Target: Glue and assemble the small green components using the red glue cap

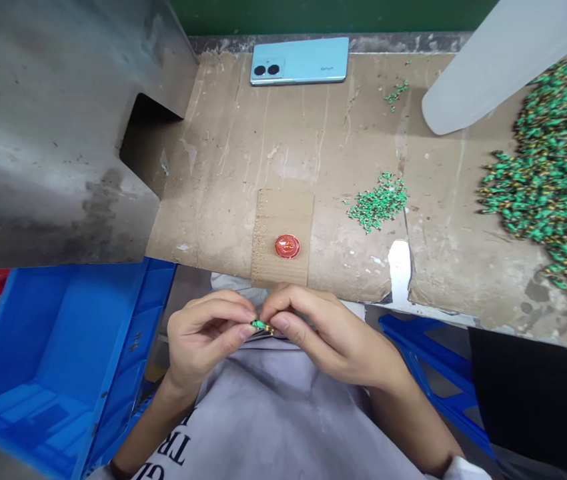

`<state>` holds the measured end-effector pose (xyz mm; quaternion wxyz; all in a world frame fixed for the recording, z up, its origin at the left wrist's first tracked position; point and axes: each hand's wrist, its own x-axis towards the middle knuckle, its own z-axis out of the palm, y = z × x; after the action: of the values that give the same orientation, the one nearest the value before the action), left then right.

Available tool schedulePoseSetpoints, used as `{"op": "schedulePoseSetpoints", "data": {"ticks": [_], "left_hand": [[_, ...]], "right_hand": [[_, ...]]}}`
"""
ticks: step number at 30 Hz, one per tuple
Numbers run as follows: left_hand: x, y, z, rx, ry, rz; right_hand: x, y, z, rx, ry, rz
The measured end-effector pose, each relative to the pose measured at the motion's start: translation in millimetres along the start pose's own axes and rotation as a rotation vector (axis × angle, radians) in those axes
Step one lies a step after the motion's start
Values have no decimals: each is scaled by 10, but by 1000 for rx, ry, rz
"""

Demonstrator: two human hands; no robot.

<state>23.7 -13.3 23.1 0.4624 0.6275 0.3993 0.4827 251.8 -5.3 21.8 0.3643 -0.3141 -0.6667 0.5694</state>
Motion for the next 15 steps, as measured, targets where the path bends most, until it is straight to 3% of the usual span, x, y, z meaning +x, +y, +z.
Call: {"op": "schedulePoseSetpoints", "data": {"ticks": [15], "left_hand": [[-54,-3,76,101,63,152]], "right_hand": [[26,-130,97,-162,136,-65]]}}
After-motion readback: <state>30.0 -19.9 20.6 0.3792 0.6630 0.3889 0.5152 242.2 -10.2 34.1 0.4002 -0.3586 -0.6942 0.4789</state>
